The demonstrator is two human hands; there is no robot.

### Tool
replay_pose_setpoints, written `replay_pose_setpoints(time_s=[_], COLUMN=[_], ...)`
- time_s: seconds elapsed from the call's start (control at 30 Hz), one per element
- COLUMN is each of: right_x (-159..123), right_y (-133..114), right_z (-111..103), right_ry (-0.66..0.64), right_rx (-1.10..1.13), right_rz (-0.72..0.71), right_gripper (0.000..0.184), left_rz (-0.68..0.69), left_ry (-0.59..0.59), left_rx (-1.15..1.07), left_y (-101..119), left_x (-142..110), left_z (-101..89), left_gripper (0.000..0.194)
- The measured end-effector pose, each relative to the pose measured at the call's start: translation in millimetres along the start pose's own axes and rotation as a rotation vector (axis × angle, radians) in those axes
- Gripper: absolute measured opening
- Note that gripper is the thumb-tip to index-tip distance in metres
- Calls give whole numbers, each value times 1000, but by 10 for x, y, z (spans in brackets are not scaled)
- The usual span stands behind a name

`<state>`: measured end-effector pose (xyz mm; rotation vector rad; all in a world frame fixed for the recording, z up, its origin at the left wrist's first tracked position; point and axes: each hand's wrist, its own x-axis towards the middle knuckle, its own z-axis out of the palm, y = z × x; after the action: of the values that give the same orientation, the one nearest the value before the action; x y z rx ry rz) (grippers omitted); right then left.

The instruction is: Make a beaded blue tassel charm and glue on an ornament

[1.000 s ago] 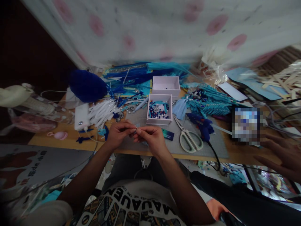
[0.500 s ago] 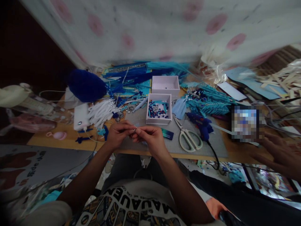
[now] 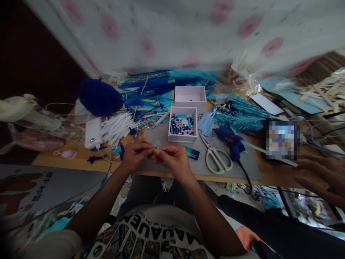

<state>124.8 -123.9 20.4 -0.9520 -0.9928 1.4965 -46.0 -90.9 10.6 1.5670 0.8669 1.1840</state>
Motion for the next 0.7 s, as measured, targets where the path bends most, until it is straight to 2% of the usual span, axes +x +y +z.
replay_pose_setpoints(time_s=[0.33, 0.7], right_x=[-11, -16], right_y=[52, 61], right_z=[14, 37], right_ry=[53, 96], right_rx=[16, 145], right_rz=[-35, 35], right_gripper=[17, 17], left_rz=[76, 71], left_ry=[25, 40], left_rx=[48, 77], left_y=[8, -44], left_x=[-30, -80], left_z=[46, 71], left_gripper=[15, 17])
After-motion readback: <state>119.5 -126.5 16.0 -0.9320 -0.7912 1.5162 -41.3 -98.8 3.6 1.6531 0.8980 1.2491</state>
